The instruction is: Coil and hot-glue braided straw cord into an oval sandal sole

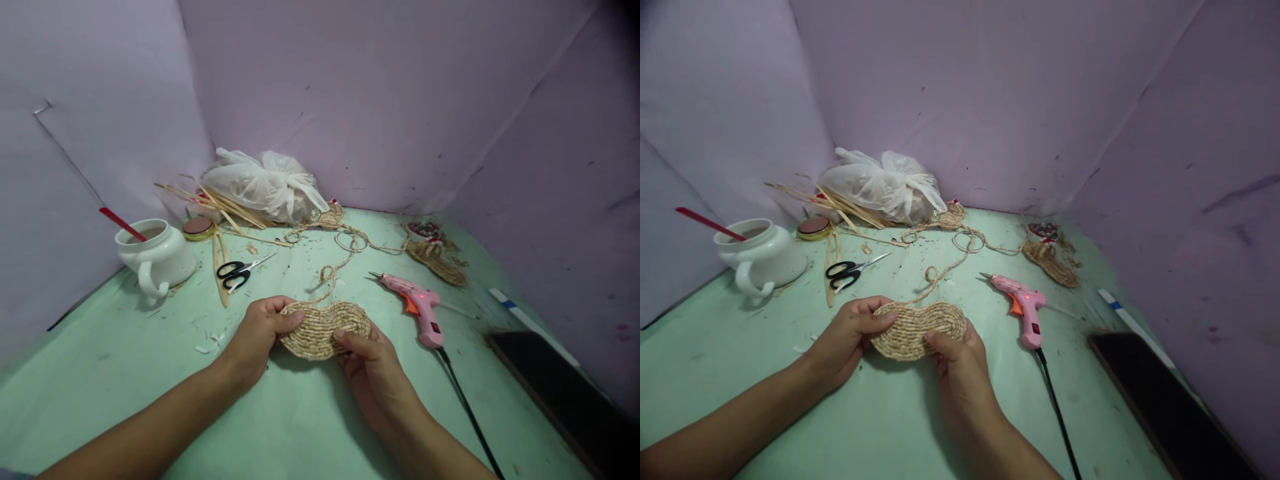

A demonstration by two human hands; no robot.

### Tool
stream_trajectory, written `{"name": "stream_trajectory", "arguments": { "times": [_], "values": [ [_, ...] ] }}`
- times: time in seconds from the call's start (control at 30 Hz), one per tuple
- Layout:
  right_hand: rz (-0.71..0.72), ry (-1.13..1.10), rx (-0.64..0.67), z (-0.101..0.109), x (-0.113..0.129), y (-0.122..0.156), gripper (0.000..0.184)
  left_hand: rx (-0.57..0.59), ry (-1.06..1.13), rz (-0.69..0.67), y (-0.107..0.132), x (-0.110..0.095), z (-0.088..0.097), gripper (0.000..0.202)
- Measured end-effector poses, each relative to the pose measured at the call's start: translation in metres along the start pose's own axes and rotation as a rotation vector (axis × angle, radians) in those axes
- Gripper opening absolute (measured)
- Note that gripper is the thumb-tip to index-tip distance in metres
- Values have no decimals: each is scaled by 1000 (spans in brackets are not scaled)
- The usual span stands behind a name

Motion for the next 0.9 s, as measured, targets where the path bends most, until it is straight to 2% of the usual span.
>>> {"name": "stream_trajectory", "arguments": {
  "times": [0.9],
  "values": [
    [-13,-29,33,0,-1,-2,27,-28,45,36,0,0,0,24]
  ]
}}
Point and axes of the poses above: each hand's wrist, its own y-axis away from the middle knuckle, its own z-axis out of the back of the hand, x = y × z, the point moved 7 cm from there along -y, towards the middle knuckle, and after that the axes turned 4 degrees about -x, right-handed, at the moved point
